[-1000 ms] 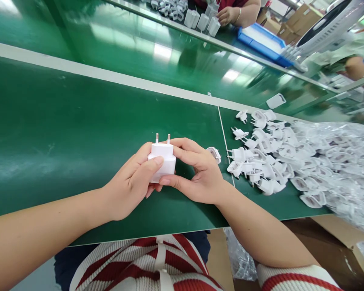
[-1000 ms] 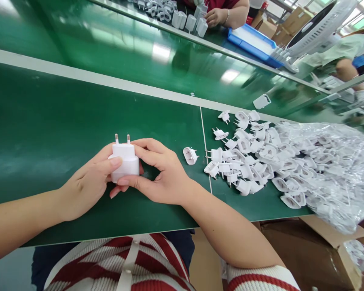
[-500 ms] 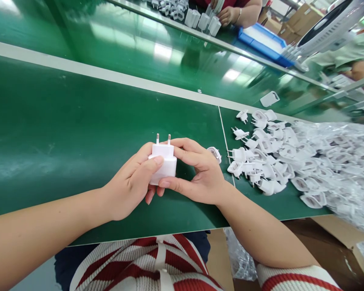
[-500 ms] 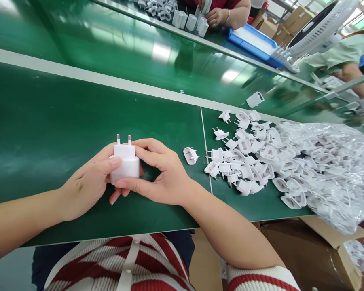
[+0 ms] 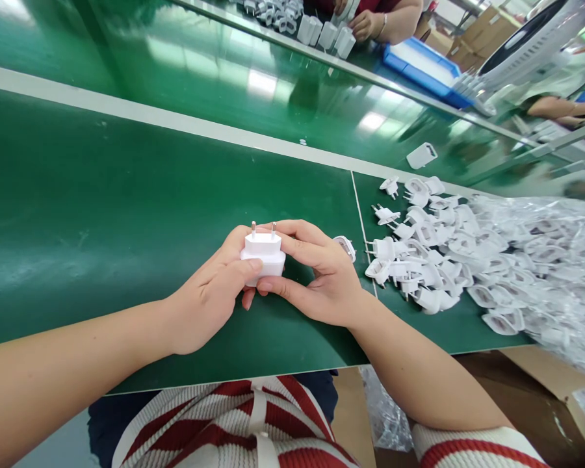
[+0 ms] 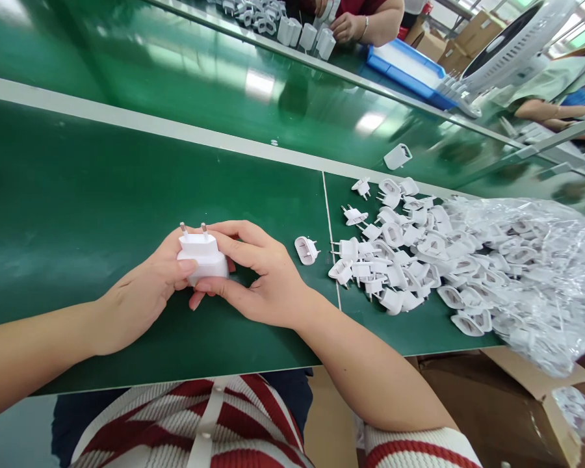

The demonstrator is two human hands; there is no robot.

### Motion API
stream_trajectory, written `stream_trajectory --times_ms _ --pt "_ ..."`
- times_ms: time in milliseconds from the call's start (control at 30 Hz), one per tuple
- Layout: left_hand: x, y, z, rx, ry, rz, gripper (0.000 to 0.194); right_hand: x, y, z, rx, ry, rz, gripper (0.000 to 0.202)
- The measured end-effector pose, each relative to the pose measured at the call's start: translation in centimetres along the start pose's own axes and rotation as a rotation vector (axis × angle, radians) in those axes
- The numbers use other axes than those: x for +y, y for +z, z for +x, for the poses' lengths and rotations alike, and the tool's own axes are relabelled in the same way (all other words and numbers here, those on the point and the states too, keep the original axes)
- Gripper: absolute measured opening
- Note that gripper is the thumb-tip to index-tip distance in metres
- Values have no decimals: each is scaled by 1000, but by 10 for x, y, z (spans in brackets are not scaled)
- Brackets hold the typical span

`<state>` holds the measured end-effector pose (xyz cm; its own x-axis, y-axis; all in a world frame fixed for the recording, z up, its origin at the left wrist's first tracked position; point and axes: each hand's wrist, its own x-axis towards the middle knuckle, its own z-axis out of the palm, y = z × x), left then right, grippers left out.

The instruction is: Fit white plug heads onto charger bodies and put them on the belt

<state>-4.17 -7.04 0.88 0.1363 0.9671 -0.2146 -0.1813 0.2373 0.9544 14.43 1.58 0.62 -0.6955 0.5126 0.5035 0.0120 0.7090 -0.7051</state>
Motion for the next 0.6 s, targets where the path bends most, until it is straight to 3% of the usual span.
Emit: stream_trajectory --times_ms 600 --pt "-3 3 -6 79 98 94 15 -2 -2 2 -14 34 3 40"
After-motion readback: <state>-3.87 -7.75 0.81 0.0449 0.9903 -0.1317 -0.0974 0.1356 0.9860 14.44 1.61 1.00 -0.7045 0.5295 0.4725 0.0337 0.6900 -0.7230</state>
